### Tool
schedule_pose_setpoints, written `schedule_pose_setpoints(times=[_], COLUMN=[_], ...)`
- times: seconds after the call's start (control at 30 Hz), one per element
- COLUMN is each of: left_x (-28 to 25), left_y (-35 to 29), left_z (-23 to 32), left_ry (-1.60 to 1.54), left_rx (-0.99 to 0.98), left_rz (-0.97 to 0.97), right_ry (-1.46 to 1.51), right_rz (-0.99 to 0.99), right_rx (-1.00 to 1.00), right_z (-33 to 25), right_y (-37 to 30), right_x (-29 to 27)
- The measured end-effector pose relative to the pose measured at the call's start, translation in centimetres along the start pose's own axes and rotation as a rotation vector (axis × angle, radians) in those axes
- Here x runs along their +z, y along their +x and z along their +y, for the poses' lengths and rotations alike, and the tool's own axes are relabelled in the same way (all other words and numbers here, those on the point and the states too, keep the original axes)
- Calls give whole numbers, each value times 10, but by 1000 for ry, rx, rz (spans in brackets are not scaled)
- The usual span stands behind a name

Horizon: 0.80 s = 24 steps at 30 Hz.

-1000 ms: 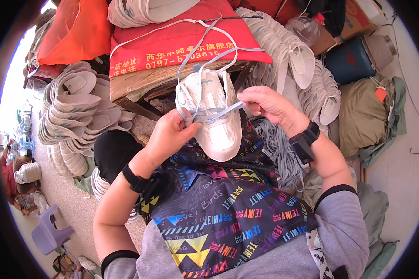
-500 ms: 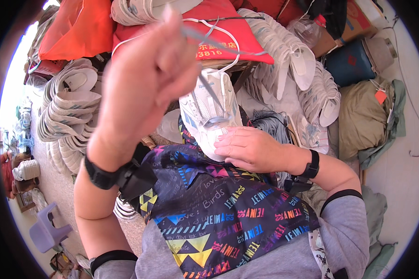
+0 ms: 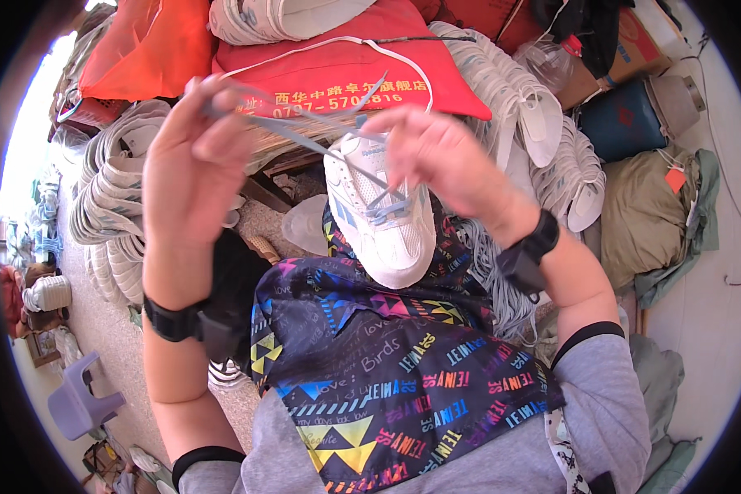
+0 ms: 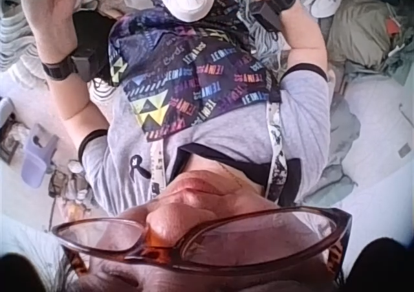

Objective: The recorder is lacing a white sneaker in a shoe manufacturing workshop.

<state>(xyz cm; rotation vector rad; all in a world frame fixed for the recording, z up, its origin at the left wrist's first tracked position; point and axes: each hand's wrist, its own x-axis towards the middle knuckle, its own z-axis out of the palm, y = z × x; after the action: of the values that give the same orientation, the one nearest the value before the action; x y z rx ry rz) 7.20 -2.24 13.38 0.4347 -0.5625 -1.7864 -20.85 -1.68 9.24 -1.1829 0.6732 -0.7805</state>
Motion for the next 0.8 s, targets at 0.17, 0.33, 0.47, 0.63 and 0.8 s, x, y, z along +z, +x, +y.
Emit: schedule_pose_setpoints(times=[0.17,0.33,0.47,0.63,0.8], left_x=[-140,-319,-412,-447,-417], left_y=[-30,-93,-167,-218,-199], left_z=[72,165,237,326,330], left_ry=[-523,-361,-406,-340,281], left_rx=[-104,22,308,448,429], left_rz=[414,418,492,1030,1037], right_ry=[740,724,673,701,329], right_rz=[249,634,1099,1286,1690], right_rx=[-71,-15,111,-72,-384], right_z=[-17,-32,-32,-80,-127], right_y=[-8,-69,-89,-224,-343], right_x=[-107,-214,-263,-391,-434])
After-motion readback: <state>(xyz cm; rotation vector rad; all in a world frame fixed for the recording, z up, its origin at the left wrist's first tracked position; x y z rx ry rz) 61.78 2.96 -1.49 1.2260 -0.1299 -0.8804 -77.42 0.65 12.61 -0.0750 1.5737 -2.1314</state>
